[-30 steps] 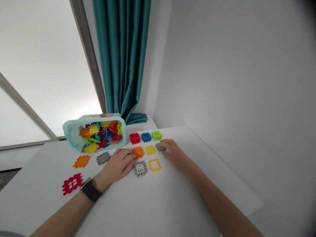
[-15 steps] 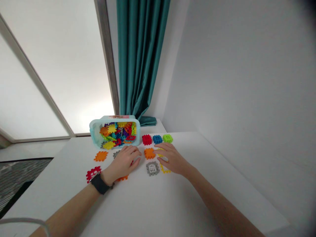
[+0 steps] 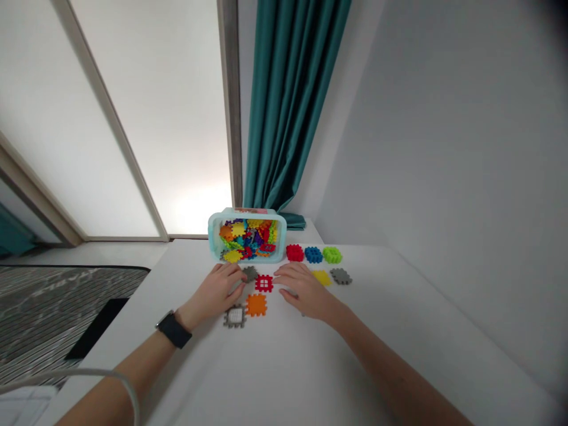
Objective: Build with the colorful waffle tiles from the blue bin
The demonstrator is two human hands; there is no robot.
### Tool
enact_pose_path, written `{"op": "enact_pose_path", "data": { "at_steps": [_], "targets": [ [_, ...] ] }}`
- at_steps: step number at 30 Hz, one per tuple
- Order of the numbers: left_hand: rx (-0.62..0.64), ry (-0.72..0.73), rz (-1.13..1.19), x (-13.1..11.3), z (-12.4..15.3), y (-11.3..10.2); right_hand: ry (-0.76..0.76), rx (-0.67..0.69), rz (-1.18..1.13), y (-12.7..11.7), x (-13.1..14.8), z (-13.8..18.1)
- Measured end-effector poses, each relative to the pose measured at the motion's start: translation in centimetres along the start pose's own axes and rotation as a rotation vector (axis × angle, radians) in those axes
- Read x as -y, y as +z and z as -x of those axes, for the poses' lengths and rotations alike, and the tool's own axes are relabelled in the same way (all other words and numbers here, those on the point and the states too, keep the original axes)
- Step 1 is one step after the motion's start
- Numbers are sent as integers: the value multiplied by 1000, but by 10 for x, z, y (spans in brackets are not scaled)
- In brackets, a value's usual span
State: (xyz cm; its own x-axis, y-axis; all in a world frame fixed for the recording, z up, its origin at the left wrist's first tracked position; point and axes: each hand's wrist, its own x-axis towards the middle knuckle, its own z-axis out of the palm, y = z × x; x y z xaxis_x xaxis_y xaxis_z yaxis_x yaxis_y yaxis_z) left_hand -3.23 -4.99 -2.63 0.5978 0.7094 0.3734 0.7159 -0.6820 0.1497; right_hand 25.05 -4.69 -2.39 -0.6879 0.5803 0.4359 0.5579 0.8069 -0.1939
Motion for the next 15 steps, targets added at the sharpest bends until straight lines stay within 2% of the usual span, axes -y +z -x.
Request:
{"op": "enact_pose_path", "data": {
  "at_steps": [7, 15],
  "targets": [
    [14, -42, 6, 18, 34, -3, -13, 100, -51, 25, 23, -24],
    [-54, -82, 122, 28, 50, 7, 22, 189, -41, 52, 49, -23]
  ]
}}
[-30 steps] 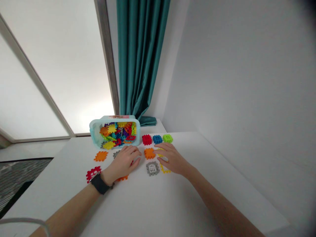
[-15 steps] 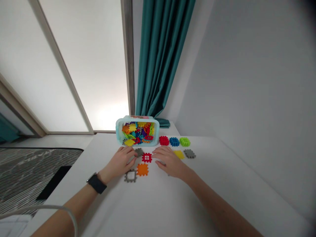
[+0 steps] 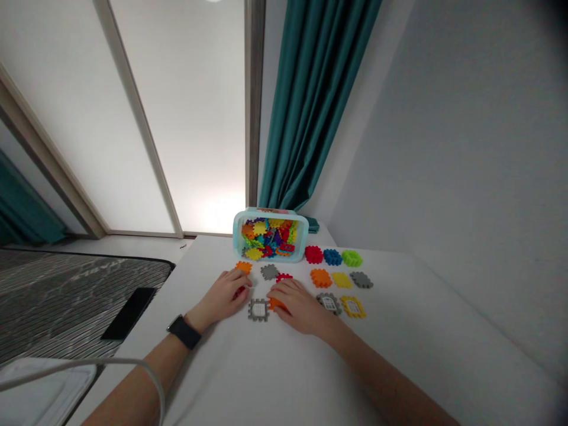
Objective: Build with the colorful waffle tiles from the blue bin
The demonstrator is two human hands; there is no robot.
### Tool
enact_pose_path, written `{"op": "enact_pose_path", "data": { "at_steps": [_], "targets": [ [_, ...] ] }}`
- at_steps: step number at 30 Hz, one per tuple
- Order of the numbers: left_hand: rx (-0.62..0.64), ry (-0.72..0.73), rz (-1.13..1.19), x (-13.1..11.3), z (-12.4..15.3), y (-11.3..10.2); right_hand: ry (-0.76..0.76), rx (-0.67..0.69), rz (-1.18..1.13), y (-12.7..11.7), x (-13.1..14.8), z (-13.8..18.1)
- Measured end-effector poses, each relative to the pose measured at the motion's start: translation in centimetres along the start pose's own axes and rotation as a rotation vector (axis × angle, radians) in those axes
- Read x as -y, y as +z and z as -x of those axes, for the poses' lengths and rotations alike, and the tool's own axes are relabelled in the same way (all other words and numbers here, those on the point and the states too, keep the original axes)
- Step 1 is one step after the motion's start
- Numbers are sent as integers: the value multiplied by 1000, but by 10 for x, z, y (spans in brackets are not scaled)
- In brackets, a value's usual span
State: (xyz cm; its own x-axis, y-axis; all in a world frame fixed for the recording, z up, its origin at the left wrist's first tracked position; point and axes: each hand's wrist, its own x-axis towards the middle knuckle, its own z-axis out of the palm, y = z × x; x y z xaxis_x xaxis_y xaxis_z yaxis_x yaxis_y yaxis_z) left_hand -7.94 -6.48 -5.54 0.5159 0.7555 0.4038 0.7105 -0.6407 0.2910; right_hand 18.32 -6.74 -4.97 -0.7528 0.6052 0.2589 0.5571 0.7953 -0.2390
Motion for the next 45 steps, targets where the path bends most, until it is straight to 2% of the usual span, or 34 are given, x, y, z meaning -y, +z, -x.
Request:
{"op": "enact_pose_path", "data": {
  "at_steps": [5, 15, 24, 35, 42, 45],
  "targets": [
    [13, -14, 21, 3, 1, -6, 72, -11, -14, 8, 7, 2],
    [133, -51, 2, 6, 14, -23, 191, -100, -38, 24, 18, 6],
    [120, -84, -28, 13, 20, -27, 153, -136, -49, 24, 14, 10],
    [102, -50, 41, 10, 17, -16, 147, -112, -56, 23, 13, 11],
    [-4, -30, 107, 3, 13, -8, 136, -109, -60, 23, 12, 13],
    [-55, -11, 136, -2, 10, -7, 136, -155, -64, 24, 12, 13]
  ]
}}
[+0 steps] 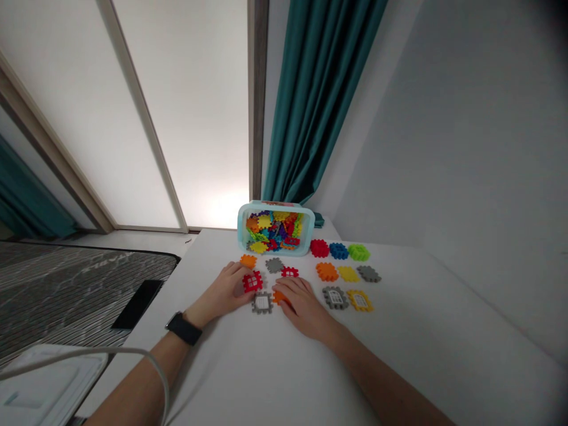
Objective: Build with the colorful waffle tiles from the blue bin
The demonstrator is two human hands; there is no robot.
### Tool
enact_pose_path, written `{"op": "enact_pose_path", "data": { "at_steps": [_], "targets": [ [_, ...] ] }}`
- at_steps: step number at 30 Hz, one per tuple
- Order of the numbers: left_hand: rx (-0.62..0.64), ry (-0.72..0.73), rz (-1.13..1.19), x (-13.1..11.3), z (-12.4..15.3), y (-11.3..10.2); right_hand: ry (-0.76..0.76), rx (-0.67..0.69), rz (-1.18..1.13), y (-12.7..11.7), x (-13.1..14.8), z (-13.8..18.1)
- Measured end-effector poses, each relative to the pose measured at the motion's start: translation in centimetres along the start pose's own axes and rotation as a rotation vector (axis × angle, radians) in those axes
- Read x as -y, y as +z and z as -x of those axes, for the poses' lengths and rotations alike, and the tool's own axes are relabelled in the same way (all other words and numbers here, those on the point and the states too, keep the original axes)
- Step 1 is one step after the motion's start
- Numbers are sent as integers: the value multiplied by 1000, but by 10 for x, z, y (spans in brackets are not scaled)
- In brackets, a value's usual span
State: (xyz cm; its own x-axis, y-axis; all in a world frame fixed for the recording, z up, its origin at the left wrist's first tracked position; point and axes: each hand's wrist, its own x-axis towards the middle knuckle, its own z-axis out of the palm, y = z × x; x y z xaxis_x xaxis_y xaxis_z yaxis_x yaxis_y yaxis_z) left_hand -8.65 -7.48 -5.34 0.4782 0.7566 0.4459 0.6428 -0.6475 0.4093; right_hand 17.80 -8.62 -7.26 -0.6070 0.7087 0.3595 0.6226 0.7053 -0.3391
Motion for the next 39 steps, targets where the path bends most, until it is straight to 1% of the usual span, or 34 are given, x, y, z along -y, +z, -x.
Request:
{"op": "enact_pose_path", "data": {
  "at_steps": [4, 7, 12, 17, 23, 29, 34, 39],
  "targets": [
    [-54, 28, 46, -10, -3, 3, -1, -166, -47, 0, -2, 0],
    [-78, 54, 81, -18, -4, 5, -13, -229, -82, 0, -3, 1],
    [-55, 117, 64, -28, -5, 10, -63, -198, -100, -1, 2, 1],
    [-10, 141, 30, -32, -5, 14, -95, -160, -97, -2, 4, 0],
    [-36, 174, 30, -35, -5, 16, -112, -167, -116, -3, 5, 0],
    [-75, 108, 46, -29, -2, 12, -100, -253, -162, -3, 3, 0],
    [-62, 60, 28, -20, 0, 11, -102, -269, -162, -4, 0, 1],
    [-81, 44, -4, -20, 0, 11, -111, -270, -156, -3, 0, 1]
  ]
}}
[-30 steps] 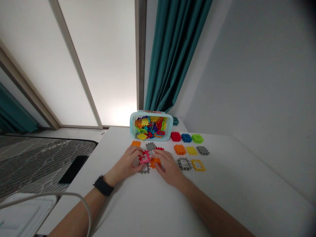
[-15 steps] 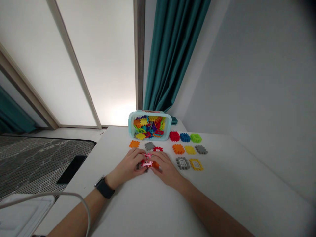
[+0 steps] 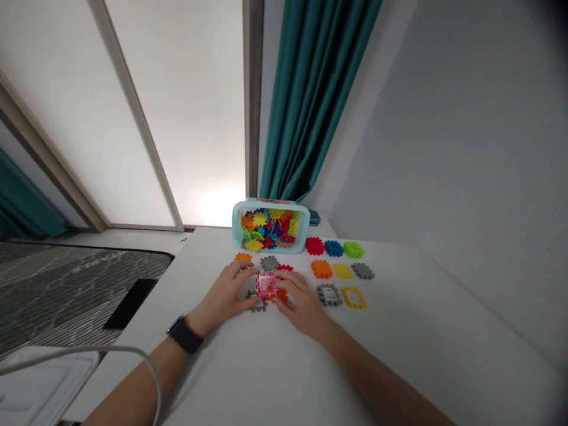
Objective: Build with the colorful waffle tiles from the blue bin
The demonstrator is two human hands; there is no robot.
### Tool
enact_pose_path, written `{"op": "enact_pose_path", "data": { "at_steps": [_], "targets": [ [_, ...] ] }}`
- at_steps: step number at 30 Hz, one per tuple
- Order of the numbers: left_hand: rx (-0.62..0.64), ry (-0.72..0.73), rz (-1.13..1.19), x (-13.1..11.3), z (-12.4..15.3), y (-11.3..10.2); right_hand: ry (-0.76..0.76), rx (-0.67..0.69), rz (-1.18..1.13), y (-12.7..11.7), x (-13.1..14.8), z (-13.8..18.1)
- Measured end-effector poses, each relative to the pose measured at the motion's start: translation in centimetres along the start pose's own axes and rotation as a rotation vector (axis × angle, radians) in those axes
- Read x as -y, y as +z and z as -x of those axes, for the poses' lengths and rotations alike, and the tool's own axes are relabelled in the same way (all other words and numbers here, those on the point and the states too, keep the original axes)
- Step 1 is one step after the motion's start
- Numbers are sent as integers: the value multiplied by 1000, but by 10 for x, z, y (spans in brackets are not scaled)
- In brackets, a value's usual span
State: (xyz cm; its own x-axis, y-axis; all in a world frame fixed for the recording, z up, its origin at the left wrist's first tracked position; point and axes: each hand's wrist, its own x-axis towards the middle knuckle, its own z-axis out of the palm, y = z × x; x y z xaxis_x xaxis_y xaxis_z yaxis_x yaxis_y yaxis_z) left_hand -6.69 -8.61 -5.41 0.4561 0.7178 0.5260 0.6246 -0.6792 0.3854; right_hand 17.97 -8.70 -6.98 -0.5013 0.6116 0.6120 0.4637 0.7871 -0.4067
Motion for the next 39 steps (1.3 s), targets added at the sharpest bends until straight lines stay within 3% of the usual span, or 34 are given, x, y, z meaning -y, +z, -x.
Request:
{"op": "enact_pose_path", "data": {
  "at_steps": [20, 33, 39],
  "targets": [
    [-53, 49, 57, 6, 1, 0, 26, -37, -37, 1, -1, 1],
    [43, -1, 242, -4, -1, -3, -41, -48, 11, -2, 2, 1],
    [108, -75, 367, -11, -6, -2, 108, -66, -90, 0, -1, 3]
  ]
}}
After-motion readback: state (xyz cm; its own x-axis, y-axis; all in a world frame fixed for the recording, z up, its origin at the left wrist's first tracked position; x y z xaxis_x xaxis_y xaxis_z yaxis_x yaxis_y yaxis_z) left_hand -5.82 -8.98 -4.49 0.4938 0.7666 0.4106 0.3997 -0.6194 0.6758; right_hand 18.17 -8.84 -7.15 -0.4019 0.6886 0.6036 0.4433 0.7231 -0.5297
